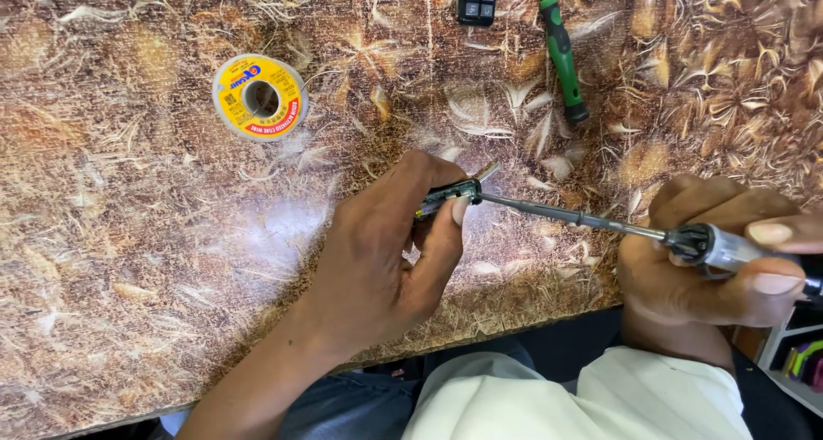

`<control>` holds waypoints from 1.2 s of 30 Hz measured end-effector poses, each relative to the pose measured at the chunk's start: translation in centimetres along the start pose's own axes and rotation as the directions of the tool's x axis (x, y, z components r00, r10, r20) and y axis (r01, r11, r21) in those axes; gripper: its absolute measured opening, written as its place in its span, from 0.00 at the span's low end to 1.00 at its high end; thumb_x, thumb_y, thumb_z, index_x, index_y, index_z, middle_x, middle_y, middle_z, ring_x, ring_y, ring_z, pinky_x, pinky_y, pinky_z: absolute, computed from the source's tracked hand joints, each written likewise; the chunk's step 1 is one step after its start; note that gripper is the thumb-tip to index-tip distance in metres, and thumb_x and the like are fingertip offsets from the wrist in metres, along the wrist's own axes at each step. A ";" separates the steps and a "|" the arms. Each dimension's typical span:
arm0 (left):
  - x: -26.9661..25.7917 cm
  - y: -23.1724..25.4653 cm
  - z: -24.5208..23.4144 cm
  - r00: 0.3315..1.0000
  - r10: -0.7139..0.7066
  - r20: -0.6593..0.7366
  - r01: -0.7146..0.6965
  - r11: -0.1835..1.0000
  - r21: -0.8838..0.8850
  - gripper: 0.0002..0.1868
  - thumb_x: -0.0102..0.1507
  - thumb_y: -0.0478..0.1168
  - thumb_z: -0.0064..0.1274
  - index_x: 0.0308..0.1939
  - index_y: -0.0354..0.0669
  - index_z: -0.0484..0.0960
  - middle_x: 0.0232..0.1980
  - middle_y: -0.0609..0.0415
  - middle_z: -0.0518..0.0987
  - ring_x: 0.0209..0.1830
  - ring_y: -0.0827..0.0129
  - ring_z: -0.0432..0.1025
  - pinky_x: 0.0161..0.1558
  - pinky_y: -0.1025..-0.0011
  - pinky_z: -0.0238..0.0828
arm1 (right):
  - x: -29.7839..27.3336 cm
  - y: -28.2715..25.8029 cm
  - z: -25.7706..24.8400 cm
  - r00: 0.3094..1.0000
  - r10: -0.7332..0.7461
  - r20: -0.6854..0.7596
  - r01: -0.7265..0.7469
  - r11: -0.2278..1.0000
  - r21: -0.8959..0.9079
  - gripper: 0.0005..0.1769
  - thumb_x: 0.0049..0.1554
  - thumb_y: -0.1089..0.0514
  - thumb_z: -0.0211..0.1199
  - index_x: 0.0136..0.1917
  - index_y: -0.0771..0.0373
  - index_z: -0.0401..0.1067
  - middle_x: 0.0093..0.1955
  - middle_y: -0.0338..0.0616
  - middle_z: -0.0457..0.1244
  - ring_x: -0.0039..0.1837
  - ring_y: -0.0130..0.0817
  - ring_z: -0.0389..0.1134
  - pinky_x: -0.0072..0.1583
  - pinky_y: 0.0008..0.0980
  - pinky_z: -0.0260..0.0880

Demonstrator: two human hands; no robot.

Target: Repairing a small electronic circuit board using a soldering iron and tweezers

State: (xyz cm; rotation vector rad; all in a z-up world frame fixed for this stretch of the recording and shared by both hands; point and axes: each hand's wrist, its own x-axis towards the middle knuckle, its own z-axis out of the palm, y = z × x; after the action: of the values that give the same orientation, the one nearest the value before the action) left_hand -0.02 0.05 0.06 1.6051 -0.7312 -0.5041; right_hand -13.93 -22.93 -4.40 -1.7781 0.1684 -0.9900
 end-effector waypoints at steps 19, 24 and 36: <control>0.0 -0.2 0.1 1.000 0.008 0.006 -0.008 1.000 -0.006 0.06 0.72 0.34 0.39 0.46 0.34 0.70 0.29 0.54 0.66 0.19 0.73 0.56 0.23 0.73 0.51 | -0.1 1.0 -1.0 0.993 -0.096 0.064 0.094 0.995 0.037 0.19 0.70 0.35 0.47 0.53 0.51 0.53 0.37 0.34 0.44 0.29 0.31 0.39 0.33 0.38 0.38; 0.0 -0.1 -0.1 1.000 0.004 0.004 -0.004 1.000 0.003 0.06 0.72 0.34 0.39 0.46 0.34 0.70 0.30 0.52 0.66 0.19 0.71 0.57 0.24 0.70 0.52 | 0.2 0.4 -0.1 0.992 -0.107 0.073 0.108 0.994 -0.005 0.19 0.71 0.36 0.44 0.53 0.51 0.49 0.36 0.36 0.42 0.27 0.33 0.39 0.32 0.38 0.38; 0.1 0.1 -0.2 1.000 -0.014 0.018 0.014 1.000 0.003 0.06 0.72 0.35 0.39 0.46 0.35 0.70 0.30 0.52 0.65 0.21 0.70 0.57 0.26 0.69 0.53 | 0.1 0.8 -0.4 0.982 -0.170 0.083 0.168 0.985 0.029 0.19 0.71 0.37 0.45 0.52 0.53 0.50 0.36 0.35 0.43 0.27 0.32 0.39 0.32 0.40 0.37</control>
State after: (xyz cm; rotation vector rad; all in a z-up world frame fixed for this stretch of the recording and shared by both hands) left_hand 0.16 0.15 0.20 1.6116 -0.7347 -0.5287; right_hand -13.91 -23.66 -5.00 -1.8339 -0.0480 -1.0289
